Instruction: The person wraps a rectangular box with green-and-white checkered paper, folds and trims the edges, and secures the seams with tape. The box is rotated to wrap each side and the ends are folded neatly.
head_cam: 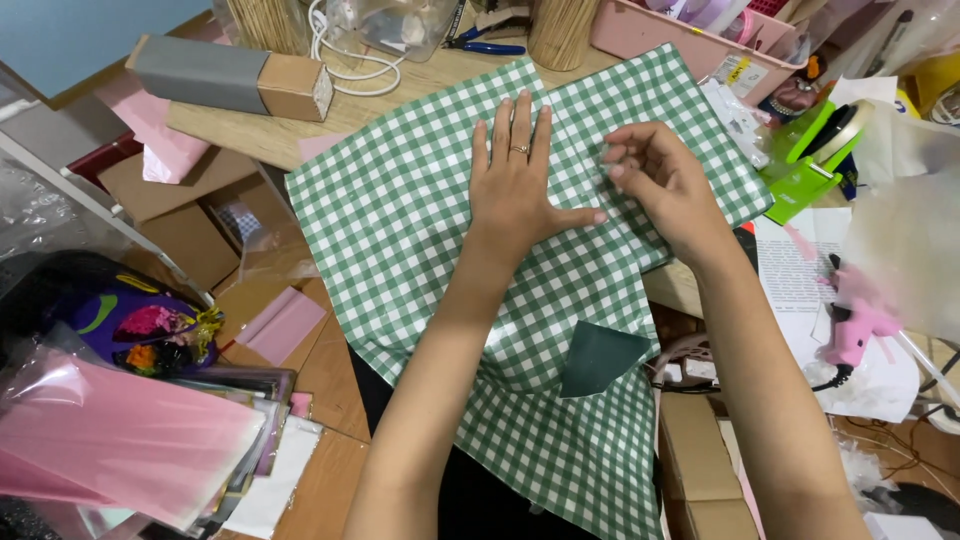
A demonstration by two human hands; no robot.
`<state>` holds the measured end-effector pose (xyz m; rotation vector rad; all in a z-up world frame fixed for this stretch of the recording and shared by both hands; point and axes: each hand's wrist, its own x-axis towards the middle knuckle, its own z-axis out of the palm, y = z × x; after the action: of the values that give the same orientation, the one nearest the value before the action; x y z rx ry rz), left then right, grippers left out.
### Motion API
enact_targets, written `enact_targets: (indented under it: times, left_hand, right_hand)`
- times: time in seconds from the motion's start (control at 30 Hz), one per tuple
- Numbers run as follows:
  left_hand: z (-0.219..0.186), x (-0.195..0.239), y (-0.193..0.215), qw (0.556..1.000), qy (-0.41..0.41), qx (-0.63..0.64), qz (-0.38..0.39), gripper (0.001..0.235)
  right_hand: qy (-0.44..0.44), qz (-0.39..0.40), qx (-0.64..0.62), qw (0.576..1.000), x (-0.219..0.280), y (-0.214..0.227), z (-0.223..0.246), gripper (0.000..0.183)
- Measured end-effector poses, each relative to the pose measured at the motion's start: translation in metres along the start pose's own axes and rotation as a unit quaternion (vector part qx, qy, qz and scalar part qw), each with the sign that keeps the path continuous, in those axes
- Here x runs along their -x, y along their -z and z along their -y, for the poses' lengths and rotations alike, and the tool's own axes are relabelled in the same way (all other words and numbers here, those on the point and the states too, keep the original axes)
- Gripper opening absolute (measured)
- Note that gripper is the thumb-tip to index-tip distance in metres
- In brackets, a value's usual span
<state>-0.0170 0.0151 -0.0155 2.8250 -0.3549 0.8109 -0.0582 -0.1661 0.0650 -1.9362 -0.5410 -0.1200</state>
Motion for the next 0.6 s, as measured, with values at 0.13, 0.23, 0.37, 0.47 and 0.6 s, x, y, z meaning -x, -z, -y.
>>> enact_targets:
  times: [0.13,0.23,0.37,0.47,0.6]
  left_hand:
    - [-0.001,-0.008,0.007,0.997,0.016,-0.003,0.072,0.146]
    - [-0.001,-0.013,0.013,0.99,0.02,0.029,0.137,0.143]
    - [-0.001,-0.013,0.016,0.993,0.012,0.025,0.113,0.143]
    - [-0.001,-0.014,0.02,0.989,0.01,0.023,0.143,0.142]
    - [-0.002,-0.015,0.027,0.985,0.013,0.018,0.169,0.142]
  right_hand:
    - [-0.041,-0.036,0.004,0.998,-0.005,-0.002,0.002,0.017]
    - [-0.073,-0.071,-0.018,0.995,-0.01,-0.003,-0.002,0.012]
    - [-0.12,-0.08,-0.004,0.99,-0.018,-0.01,0.003,0.011]
    - [-0.14,-0.058,0.028,0.988,-0.024,-0.015,0.013,0.026]
    - [-0.225,-0.061,0.06,0.97,-0.034,-0.018,0.019,0.033]
